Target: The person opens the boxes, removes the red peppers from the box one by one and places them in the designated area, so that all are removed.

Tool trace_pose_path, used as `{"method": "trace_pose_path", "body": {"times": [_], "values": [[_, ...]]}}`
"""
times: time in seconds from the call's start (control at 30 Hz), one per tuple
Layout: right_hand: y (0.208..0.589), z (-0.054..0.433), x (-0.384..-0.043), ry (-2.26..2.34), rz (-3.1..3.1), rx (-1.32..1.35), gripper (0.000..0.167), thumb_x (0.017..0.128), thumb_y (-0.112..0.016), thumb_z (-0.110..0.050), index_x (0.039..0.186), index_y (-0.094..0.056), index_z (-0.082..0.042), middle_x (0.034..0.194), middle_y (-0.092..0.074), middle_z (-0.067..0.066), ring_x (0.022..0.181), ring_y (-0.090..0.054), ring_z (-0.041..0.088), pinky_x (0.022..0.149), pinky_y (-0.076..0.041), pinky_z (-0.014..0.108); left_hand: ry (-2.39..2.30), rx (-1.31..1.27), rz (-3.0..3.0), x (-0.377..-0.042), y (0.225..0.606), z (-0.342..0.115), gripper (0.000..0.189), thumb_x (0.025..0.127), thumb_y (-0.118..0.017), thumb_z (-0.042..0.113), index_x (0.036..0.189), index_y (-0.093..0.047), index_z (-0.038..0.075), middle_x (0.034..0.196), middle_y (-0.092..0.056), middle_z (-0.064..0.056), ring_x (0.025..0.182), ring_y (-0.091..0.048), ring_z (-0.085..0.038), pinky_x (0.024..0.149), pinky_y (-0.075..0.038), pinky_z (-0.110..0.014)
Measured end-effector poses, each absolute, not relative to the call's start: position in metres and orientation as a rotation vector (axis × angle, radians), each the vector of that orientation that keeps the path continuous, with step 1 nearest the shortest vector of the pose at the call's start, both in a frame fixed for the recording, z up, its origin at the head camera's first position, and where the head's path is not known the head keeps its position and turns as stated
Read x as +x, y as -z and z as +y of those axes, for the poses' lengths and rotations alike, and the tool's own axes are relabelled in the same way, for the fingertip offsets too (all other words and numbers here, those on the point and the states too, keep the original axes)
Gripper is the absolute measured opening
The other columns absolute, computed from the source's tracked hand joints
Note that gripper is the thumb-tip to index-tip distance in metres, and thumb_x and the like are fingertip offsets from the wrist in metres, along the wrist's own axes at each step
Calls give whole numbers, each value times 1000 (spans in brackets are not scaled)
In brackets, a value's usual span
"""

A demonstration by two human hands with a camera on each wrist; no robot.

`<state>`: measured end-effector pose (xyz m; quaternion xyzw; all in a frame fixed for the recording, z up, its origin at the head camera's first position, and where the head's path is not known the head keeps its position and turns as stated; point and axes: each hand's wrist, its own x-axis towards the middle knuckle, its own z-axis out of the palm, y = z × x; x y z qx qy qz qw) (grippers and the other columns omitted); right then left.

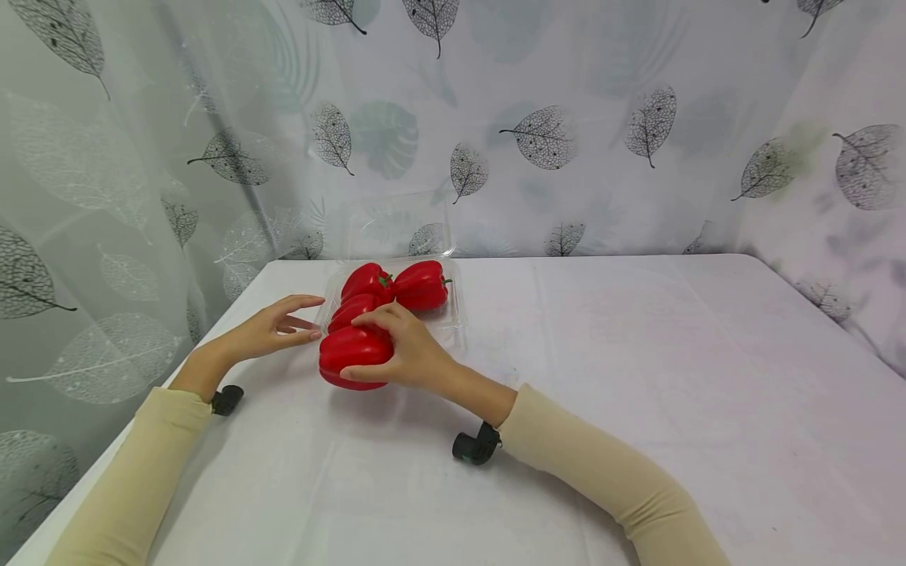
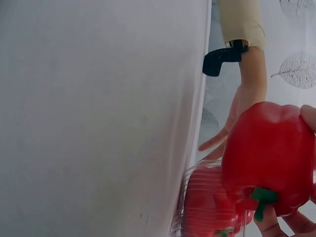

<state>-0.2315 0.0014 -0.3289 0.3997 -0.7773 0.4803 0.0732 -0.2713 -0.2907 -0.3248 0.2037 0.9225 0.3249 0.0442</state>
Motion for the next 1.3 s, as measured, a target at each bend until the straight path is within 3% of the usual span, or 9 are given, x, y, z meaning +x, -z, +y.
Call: {"method": "trace_pose_path", "body": {"times": [0.4,1.3], "values": [[330,0,-227,-1408,-2383,1136,58,72,-85,-22,123,-61,-7,121,-58,8,113,-53,22,81,-57,29,-1007,612,2807,-271,326,-291,70,91,-68,31,148,-36,6,152,-33,-21,121,-56,-40,99,-45,-58],[339,-3,-223,-1299,-2565,1123,55,76,-83,-25,124,-60,-13,123,-54,8,121,-45,25,85,-56,34,-1001,626,2809,-271,326,-291,70,91,-68,30,148,-36,6,152,-32,-21,120,-57,-40,100,-44,-58]]}}
